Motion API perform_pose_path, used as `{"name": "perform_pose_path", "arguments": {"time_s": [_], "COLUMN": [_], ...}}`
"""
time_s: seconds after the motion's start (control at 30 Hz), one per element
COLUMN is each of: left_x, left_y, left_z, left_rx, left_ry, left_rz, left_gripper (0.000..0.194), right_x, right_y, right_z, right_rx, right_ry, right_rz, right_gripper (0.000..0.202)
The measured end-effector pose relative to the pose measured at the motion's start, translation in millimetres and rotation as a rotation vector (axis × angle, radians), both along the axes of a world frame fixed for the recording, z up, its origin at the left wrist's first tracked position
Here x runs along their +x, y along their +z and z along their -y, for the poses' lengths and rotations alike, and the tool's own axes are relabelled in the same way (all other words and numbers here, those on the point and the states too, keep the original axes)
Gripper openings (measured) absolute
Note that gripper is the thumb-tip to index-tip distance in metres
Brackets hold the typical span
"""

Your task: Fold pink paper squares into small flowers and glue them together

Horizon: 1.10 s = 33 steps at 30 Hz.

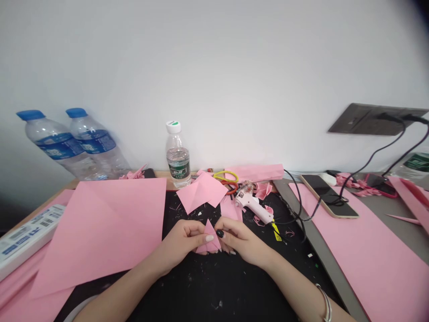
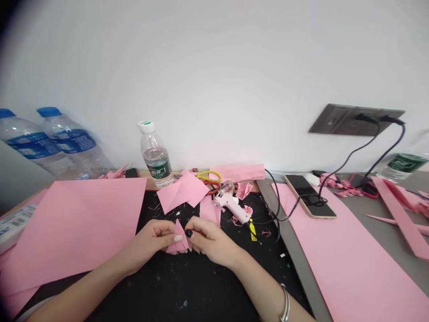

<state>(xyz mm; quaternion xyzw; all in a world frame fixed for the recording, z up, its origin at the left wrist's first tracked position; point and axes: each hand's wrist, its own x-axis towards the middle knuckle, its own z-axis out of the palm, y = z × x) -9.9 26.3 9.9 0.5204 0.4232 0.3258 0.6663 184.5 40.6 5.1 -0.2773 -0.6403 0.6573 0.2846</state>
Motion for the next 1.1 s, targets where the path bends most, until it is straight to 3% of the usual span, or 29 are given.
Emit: {"name": "perform_pose_path", "arguments": {"time_s": [0.47,0.97,1.1], "left_x": [0.0,-0.4,2.3], "left_y": [4.5,2.0,-2.3], "left_z": [-0.1,0.8,3.3], "left_rx": [-0.092,-0.017,0.045], "left_ry": [-0.098,-0.11,-0.085], "left_rz": [-0.012,-0.006,-0.07], "left_gripper": [0.019,0.023,0.026], "right_x": [3.5,1.7,-2.7], "right_y": [5.4,5.5,5.9], "right_z": [-3.1,0.1,3.3], "right_rx": [-0.091,-0.09,0.034], "right_ry": [0.109,0.089,0.008], "right_rz": [-0.019,0.04,0.162], "right_gripper": [0.019,0.018,0.029]}}
